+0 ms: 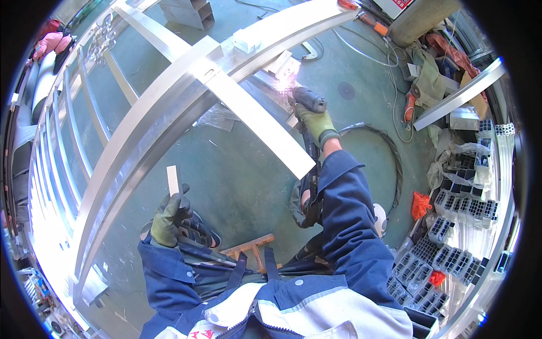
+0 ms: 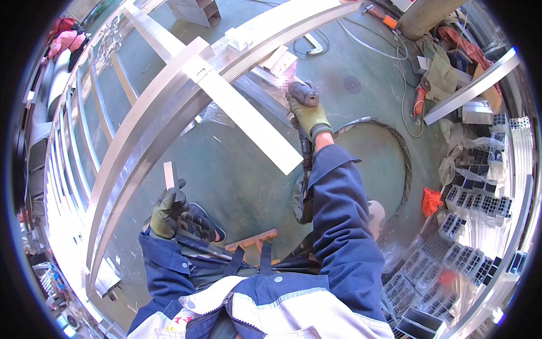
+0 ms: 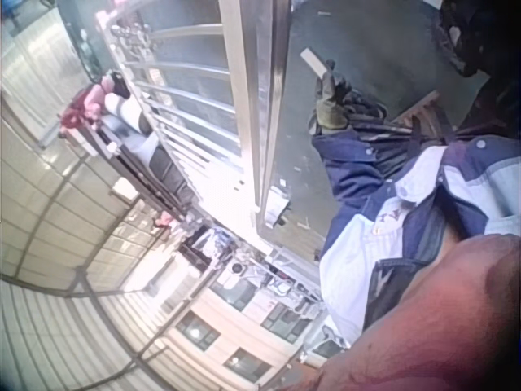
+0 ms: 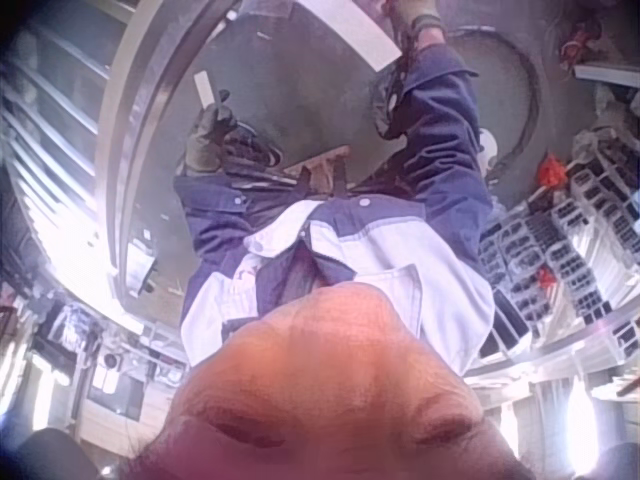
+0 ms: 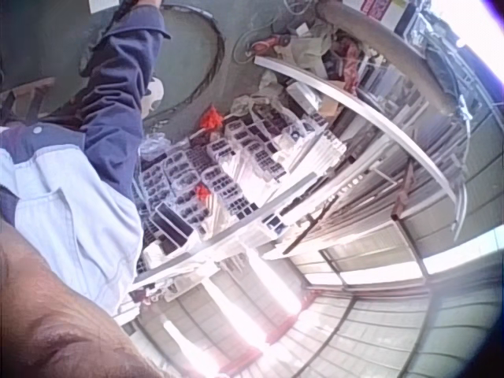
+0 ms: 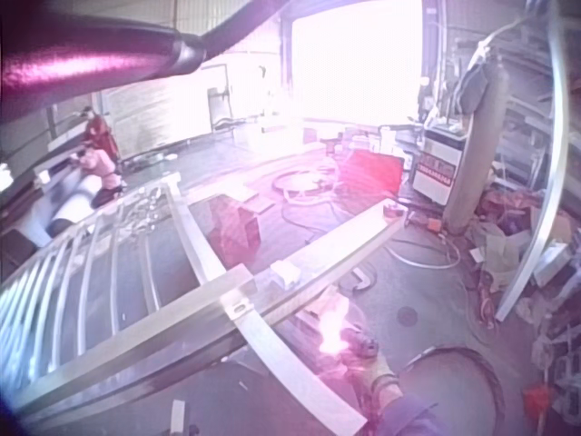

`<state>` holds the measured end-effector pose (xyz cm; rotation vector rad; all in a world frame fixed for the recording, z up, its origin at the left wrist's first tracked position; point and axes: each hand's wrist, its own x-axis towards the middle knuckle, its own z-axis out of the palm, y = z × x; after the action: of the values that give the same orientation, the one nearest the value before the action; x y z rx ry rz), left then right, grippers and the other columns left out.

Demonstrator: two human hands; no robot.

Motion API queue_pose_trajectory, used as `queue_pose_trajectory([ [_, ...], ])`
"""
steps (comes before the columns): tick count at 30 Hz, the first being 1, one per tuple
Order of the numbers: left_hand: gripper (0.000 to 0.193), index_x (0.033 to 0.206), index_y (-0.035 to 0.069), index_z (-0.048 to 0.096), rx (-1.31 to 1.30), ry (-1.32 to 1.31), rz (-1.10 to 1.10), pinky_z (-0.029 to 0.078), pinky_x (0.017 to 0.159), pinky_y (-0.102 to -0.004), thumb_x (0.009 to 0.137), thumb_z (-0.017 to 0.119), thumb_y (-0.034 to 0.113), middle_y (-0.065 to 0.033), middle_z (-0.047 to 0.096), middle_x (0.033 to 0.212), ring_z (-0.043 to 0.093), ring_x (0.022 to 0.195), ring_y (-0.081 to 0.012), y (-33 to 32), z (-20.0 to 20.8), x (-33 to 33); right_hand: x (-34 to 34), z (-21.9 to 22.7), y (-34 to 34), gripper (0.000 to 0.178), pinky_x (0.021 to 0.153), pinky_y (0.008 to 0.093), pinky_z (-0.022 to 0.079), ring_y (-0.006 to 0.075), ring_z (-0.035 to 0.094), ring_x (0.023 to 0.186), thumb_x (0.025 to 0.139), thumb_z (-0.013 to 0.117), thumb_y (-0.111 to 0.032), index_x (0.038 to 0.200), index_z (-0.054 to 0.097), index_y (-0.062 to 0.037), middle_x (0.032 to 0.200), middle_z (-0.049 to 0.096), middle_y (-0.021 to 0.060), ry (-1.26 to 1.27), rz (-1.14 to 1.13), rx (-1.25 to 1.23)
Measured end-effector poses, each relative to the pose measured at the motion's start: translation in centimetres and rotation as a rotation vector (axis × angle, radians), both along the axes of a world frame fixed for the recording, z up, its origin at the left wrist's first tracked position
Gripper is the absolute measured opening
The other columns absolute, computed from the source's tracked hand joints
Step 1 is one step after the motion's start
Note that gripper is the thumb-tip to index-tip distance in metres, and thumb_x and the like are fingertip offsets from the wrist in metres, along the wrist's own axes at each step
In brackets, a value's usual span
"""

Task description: The person uses a miter saw to cut aluminum profiles, then positions and welds small metal pieces onto a large aluminum frame structure using a handheld welding torch. The person moves between the saw and the frame, handling cut pieces and welding them into place.

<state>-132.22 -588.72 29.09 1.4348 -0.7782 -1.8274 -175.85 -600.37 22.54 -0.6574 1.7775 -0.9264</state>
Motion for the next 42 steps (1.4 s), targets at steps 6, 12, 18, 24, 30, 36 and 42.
queue_pose_trajectory([
  [6,0.073,0.143,-0.009,0.046,-0.001,-0.024,0.001,0.045,0.073,-0.0323,0.098,0.070,0.043,0.0002,0.055,0.085,0.054,0.078,-0.0150,-0.1,-0.1,-0.1,0.1,-0.1,-0.1,0.028,0.051,0.0322,0.049,0.0153,0.059,0.053,0.095,0.075,-0.034,0.098,0.068,-0.0078,0.069,0.063,0.0041,0.013,-0.013,0.022],
  [12,0.072,0.143,-0.009,0.046,0.016,-0.040,0.012,0.045,0.072,-0.0309,0.098,0.070,0.041,0.0006,0.056,0.085,0.054,0.078,-0.0151,0.0,0.2,-0.4,0.1,-0.5,-0.2,0.035,0.051,0.0317,0.049,0.0153,0.060,0.053,0.094,0.075,-0.040,0.097,0.069,-0.0059,0.068,0.063,0.0046,0.086,0.023,0.018],
  [18,0.072,0.143,-0.010,0.046,0.006,-0.025,0.009,0.046,0.071,-0.0305,0.098,0.070,0.041,0.0005,0.057,0.085,0.056,0.079,-0.0151,-0.1,-0.3,-0.1,0.2,-0.5,0.1,0.038,0.052,0.0321,0.049,0.0156,0.061,0.054,0.092,0.075,-0.043,0.097,0.069,-0.0059,0.068,0.064,0.0059,0.097,0.016,0.053],
  [24,0.072,0.143,-0.010,0.046,0.003,-0.044,-0.013,0.046,0.072,-0.0303,0.098,0.070,0.041,0.0003,0.056,0.085,0.056,0.079,-0.0151,-0.2,-0.3,-0.3,-0.5,-1.2,1.0,0.033,0.054,0.0313,0.050,0.0155,0.061,0.058,0.093,0.075,-0.037,0.104,0.069,-0.0059,0.078,0.066,0.0051,0.053,0.028,0.022],
  [30,0.066,0.142,-0.005,0.049,0.006,-0.017,-0.007,0.046,0.072,-0.0295,0.099,0.069,0.041,0.0002,0.055,0.084,0.055,0.077,-0.0147,-0.2,-0.2,-0.1,0.0,0.0,4.7,0.038,0.053,0.0320,0.051,0.0154,0.062,0.058,0.093,0.075,-0.038,0.109,0.067,-0.0041,0.084,0.069,0.0082,-0.069,-0.120,-0.200],
  [36,0.052,0.141,0.004,0.055,-0.052,0.010,-0.020,0.046,0.073,-0.0270,0.104,0.063,0.039,0.0018,0.053,0.084,0.054,0.077,-0.0125,-0.1,-0.6,-0.5,-1.0,4.0,9.8,0.039,0.055,0.0303,0.050,0.0135,0.060,0.062,0.097,0.071,-0.030,0.128,0.065,-0.0073,0.099,0.070,0.0057,-0.248,-0.153,-0.330],
  [42,0.048,0.138,0.005,0.059,-0.060,-0.011,-0.064,0.049,0.076,-0.0282,0.104,0.063,0.039,0.0019,0.055,0.085,0.056,0.079,-0.0118,-0.3,-0.4,-1.0,-2.1,5.6,12.1,0.042,0.055,0.0286,0.048,0.0122,0.059,0.065,0.097,0.070,-0.028,0.133,0.062,-0.0078,0.105,0.071,0.0058,-0.298,-0.112,-0.345],
])
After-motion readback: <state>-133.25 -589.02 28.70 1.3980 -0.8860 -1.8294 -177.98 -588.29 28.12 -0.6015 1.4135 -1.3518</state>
